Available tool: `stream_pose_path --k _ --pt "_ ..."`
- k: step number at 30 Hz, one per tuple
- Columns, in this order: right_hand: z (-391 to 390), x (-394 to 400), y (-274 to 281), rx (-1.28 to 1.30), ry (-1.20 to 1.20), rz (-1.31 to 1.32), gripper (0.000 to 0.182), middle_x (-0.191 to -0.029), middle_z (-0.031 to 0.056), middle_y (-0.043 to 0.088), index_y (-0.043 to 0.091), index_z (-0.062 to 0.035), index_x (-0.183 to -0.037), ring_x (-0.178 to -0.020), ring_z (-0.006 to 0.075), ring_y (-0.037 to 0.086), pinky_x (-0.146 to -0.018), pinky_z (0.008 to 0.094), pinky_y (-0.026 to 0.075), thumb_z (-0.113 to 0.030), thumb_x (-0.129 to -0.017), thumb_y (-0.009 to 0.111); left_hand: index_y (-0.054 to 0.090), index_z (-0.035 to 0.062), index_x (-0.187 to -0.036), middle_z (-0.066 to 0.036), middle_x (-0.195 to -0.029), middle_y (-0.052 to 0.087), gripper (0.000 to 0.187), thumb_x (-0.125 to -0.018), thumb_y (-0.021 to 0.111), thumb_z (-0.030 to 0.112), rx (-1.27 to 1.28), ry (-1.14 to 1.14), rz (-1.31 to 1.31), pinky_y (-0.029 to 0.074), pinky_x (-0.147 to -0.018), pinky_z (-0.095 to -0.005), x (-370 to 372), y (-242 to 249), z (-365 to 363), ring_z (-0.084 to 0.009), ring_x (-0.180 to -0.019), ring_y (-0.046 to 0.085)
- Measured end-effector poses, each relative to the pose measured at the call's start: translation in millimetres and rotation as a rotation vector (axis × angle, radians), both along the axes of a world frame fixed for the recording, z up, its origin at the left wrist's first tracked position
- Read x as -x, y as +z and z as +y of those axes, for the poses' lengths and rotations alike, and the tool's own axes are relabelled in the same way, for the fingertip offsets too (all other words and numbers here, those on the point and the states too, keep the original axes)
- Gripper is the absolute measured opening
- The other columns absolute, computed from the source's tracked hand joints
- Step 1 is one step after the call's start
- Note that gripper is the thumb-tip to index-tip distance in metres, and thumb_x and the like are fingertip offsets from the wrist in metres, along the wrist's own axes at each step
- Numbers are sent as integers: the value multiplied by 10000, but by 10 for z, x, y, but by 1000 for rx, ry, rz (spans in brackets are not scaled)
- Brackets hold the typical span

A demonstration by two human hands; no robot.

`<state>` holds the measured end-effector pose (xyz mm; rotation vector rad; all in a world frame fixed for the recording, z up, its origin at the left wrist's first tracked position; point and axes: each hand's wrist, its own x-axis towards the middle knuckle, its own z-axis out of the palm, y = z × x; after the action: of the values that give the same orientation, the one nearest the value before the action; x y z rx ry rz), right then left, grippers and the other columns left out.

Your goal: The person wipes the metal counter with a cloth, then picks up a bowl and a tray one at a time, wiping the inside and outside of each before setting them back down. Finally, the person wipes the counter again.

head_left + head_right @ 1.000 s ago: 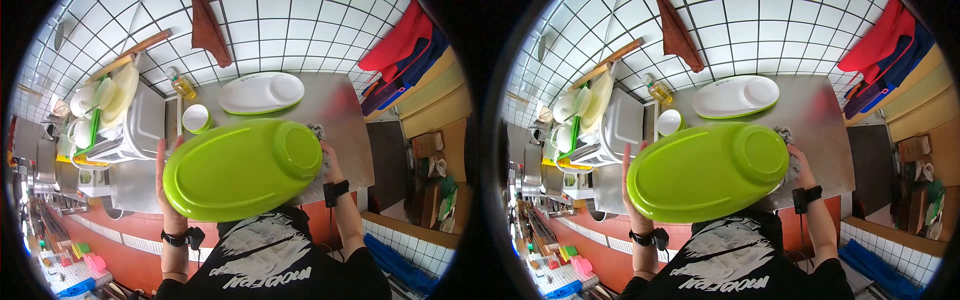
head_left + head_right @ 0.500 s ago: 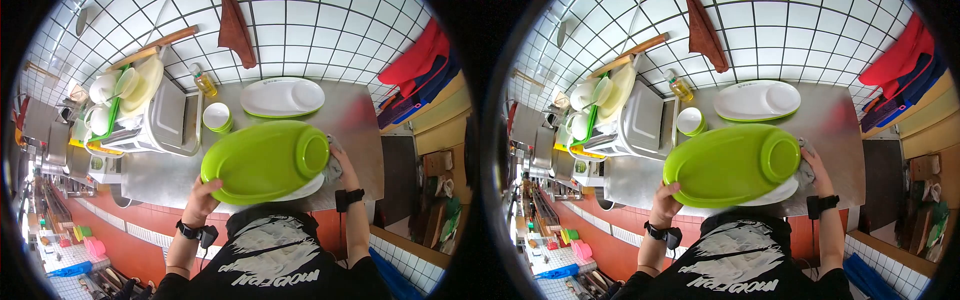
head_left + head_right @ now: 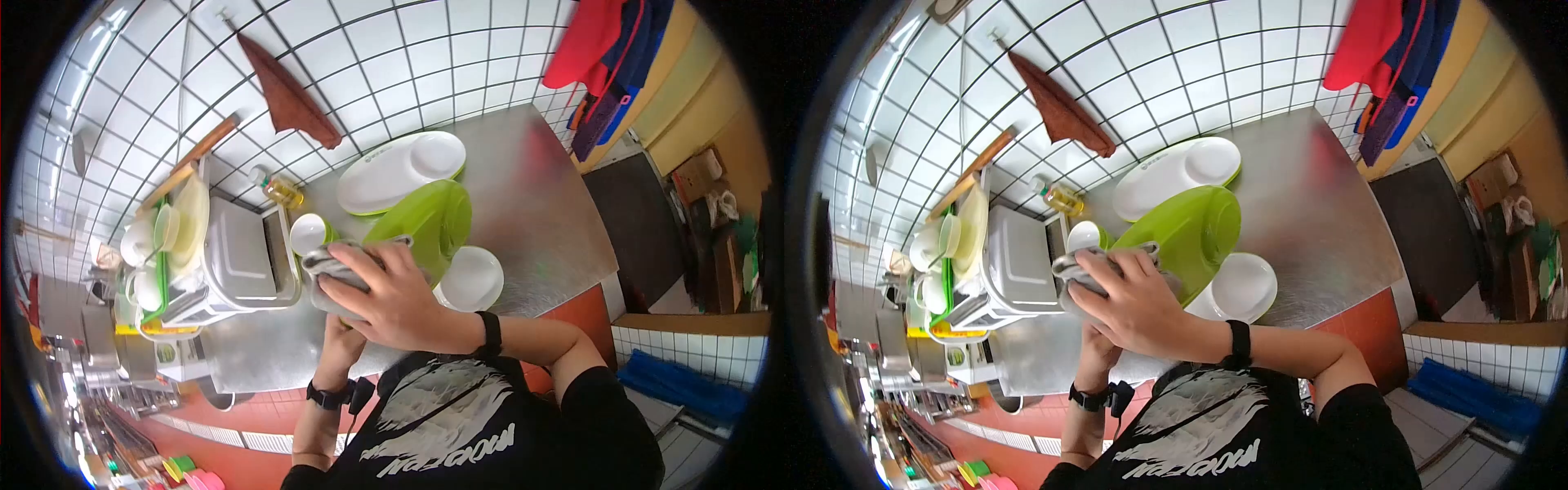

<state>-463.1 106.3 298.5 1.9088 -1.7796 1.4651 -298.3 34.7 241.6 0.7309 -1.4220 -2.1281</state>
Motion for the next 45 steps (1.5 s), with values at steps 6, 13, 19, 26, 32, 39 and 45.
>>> stream_pose_path --k 6,13,19,26,32,39,45 --pt "-298 721 -101 -84 -253 -97 358 -1166 128 576 652 -101 -1151 -1037 347 535 -902 454 442 -246 -833 724 536 -55 -1292 -114 -1204 632 544 -776 709 -39 -30 40 145 478 -956 -358 -35 337 123 -222 -1089 615" --pt "-198 1900 -916 -332 -176 -1028 354 -1099 172 671 662 -48 -1151 -927 285 658 -788 355 517 -307 -909 656 527 -44 -1309 -118 -1230 623 612 -749 771 -2 41 95 126 467 -981 -365 -267 477 204 -230 -1120 606" --pt "141 2127 -1486 -240 244 -1758 410 -1184 74 668 574 -11 -1286 -1050 198 652 -909 333 524 -274 -972 579 476 -12 -1370 -107 -1286 593 697 -742 778 10 -8 103 205 452 -1011 -383 -335 286 220 -240 -1182 576" --pt "79 1944 -1388 163 485 -1898 375 -1200 89 668 603 -51 -1267 -1050 193 653 -944 332 511 -288 -985 530 437 41 -1421 -100 -1386 525 737 -746 727 -26 -239 -18 26 379 -1092 -429 -437 -20 229 -266 -1301 488" --pt "38 1969 -845 0 369 -1969 334 -1094 80 696 628 -56 -1209 -979 191 669 -895 301 520 -268 -955 582 449 -24 -1390 -156 -1329 568 669 -769 697 0 -461 -170 43 439 -1046 -439 -462 -187 -27 -304 -1241 548" --pt "-137 1922 -701 71 315 -1675 377 -1083 81 686 628 -31 -1201 -938 173 669 -846 294 523 -294 -931 633 496 -18 -1343 -106 -1241 618 606 -775 703 -65 -326 -207 -172 477 -962 -363 -246 -38 63 -225 -1120 605" --pt "-163 1724 -105 12 -25 -776 351 -1073 105 660 641 -51 -1183 -1002 222 635 -878 332 498 -216 -878 702 610 2 -1214 -26 -1118 656 427 -803 711 -61 -82 -357 -194 467 -891 -275 -217 -74 92 -122 -1025 592"
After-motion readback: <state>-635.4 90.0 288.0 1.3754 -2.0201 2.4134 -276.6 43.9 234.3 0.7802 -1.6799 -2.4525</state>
